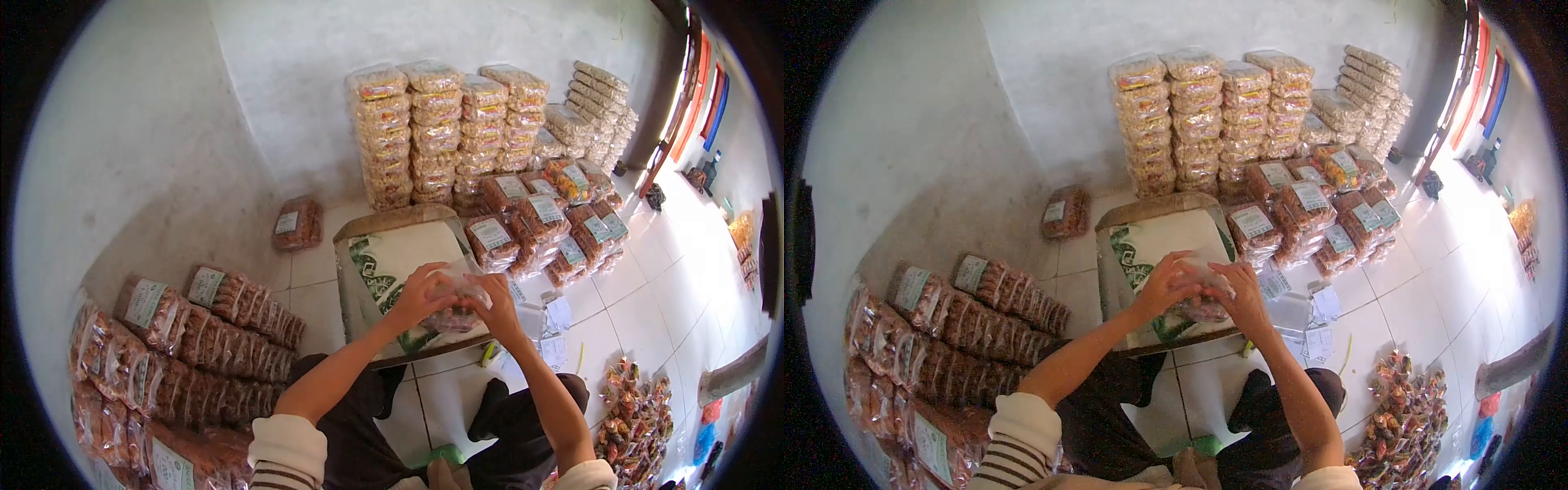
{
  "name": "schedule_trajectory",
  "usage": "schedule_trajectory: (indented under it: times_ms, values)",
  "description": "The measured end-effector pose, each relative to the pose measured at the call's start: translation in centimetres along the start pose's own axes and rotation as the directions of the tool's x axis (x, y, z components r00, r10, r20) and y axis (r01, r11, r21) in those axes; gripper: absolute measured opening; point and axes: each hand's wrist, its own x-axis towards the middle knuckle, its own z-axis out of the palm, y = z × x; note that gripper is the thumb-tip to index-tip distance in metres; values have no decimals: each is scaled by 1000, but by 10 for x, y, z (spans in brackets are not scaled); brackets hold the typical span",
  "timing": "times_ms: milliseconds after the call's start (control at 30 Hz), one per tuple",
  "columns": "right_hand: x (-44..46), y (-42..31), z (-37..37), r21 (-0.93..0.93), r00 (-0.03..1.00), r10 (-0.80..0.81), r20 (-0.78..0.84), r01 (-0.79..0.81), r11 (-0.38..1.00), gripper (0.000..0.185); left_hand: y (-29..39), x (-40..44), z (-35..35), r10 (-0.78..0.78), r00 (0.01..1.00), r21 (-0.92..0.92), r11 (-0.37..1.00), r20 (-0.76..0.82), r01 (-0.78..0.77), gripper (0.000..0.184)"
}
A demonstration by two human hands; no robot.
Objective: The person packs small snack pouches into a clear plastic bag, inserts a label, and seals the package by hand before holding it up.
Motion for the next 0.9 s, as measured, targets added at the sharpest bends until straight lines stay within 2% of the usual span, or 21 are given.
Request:
schedule_trajectory:
  times_ms: [33,67,100,200,233,267,300,333,400,433,467,500,533,600,633,667,700,733,833,900]
  values:
    - [0,0,1,44,999,48,-20,-47,998,40,3,3,1,-2,1000,-3,1000,1,2,22]
    - [0,0,2,89,995,96,-38,-92,992,35,6,5,1,-44,999,-83,996,-4,43,21]
    - [1,1,2,89,995,97,-38,-94,992,35,9,8,1,-86,996,-161,983,-6,83,21]
    - [7,2,1,64,996,78,-42,-75,995,28,11,14,3,-63,997,-191,980,-35,55,25]
    - [9,-2,2,-18,988,73,-134,-76,997,27,14,16,5,-64,997,-193,980,-34,56,25]
    - [12,-4,3,-98,972,59,-227,-83,992,26,18,17,7,-123,986,-242,966,-109,94,27]
    - [16,-3,3,-98,972,59,-227,-83,992,26,23,19,8,-185,966,-292,948,-181,127,28]
    - [21,-2,3,-92,961,0,-276,-26,995,25,27,22,9,-185,966,-291,948,-181,127,28]
    - [31,3,5,-86,944,-59,-324,32,996,24,33,27,10,-302,931,-581,803,-206,132,26]
    - [35,8,7,102,961,20,-277,9,995,20,32,30,9,-303,930,-580,804,-207,133,26]
    - [38,12,9,286,973,89,-215,-24,958,17,32,33,8,-293,929,-567,815,-224,121,26]
    - [40,8,10,288,973,90,-212,-26,957,17,29,35,8,-284,928,-554,826,-241,109,27]
    - [42,2,10,457,966,211,-151,-121,881,13,27,37,8,-287,927,-554,825,-242,111,27]
    - [45,-2,9,605,946,317,-66,-215,767,10,25,40,7,-190,945,-405,912,-267,69,30]
    - [47,-2,9,501,939,342,-31,-281,818,9,24,41,5,-193,944,-404,912,-267,72,30]
    - [48,-2,9,387,929,370,-1,-341,857,9,23,41,2,-185,897,-358,933,-402,32,30]
    - [47,-3,10,388,928,372,0,-343,856,9,23,40,0,-170,831,-306,952,-529,-1,30]
    - [47,-4,11,412,923,384,-37,-336,847,9,18,32,-4,-174,831,-307,952,-528,3,30]
    - [45,2,12,429,918,384,-99,-308,849,9,1,-4,-14,-97,943,-22,995,-318,95,31]
    - [45,9,15,424,920,370,-130,-286,859,8,3,-17,-3,-101,955,48,992,-277,119,32]
